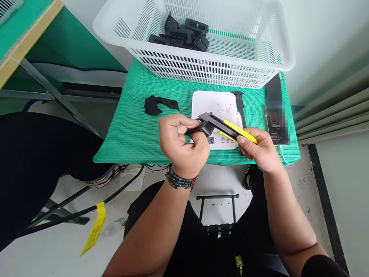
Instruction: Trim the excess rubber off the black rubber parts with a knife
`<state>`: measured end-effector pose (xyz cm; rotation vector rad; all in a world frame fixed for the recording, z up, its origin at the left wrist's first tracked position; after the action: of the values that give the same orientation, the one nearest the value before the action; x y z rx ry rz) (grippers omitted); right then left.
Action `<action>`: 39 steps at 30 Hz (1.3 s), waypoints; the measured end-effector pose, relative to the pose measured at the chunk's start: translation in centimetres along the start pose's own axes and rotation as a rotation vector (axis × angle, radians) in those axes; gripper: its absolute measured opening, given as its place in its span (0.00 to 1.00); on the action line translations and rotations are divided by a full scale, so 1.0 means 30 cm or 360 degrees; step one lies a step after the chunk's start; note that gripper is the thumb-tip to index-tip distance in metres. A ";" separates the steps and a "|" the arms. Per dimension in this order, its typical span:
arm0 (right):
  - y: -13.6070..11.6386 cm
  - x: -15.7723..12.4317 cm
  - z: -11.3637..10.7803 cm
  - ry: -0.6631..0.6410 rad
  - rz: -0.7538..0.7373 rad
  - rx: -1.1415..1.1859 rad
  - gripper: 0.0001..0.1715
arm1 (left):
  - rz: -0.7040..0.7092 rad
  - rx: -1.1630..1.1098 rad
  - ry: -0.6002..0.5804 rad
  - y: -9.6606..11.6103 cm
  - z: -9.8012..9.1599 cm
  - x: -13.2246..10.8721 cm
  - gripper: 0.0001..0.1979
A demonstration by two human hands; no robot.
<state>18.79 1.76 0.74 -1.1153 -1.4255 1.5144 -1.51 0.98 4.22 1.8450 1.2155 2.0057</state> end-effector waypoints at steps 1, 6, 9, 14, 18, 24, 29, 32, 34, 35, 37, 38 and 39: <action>0.002 0.000 -0.003 0.0012 0.0014 -0.0011 0.31 | 0.0001 -0.0003 -0.0006 0.001 0.000 -0.001 0.20; 0.010 -0.008 -0.046 0.0211 0.0042 -0.0105 0.33 | -0.0061 0.0036 0.0020 -0.009 -0.010 -0.010 0.18; 0.006 -0.016 -0.036 0.0169 0.0011 -0.0051 0.33 | -0.0125 0.0101 0.0008 -0.020 -0.012 -0.017 0.16; 0.004 -0.029 0.001 0.0003 0.0014 0.0018 0.30 | -0.0128 0.0088 -0.0040 -0.016 -0.013 -0.031 0.16; 0.017 -0.034 -0.029 0.0127 0.0048 -0.0103 0.32 | -0.0029 0.0069 -0.0010 0.005 -0.027 -0.035 0.17; 0.025 -0.039 -0.041 0.0178 0.0041 -0.0091 0.33 | -0.0009 0.0059 -0.0013 -0.007 -0.031 -0.042 0.17; 0.014 -0.042 0.005 -0.0004 -0.0004 0.0023 0.30 | -0.0047 0.0084 -0.0032 -0.010 -0.031 -0.045 0.17; 0.026 -0.040 -0.009 0.0065 0.0047 -0.0037 0.31 | -0.0044 0.0086 -0.0008 0.005 -0.040 -0.039 0.15; 0.032 -0.039 -0.031 0.0160 0.0079 -0.0122 0.32 | -0.0034 0.0050 -0.0001 0.012 -0.043 -0.033 0.15; 0.035 -0.038 -0.039 0.0199 0.0093 -0.0154 0.33 | -0.0020 0.0017 0.0002 0.014 -0.044 -0.031 0.15; 0.036 -0.038 -0.046 0.0229 0.0098 -0.0164 0.34 | 0.0004 -0.0046 0.0001 0.014 -0.042 -0.030 0.16; 0.034 -0.038 -0.043 0.0219 0.0086 -0.0138 0.34 | 0.0003 -0.0060 -0.0002 0.011 -0.040 -0.030 0.17; 0.031 -0.039 -0.037 0.0195 0.0069 -0.0098 0.34 | -0.0002 -0.0063 -0.0004 0.007 -0.038 -0.031 0.17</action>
<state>20.26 0.95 -0.06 -1.2616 -1.3802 1.4149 -2.23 -0.24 3.76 1.8274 1.1672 2.0109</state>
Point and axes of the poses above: each hand's wrist, its own x-axis towards the middle knuckle, its own z-axis out of the palm, y = z × x, the point moved 8 cm from there along x, towards the middle knuckle, and after that the axes turned 9 degrees about -y, right-handed, at the moved point
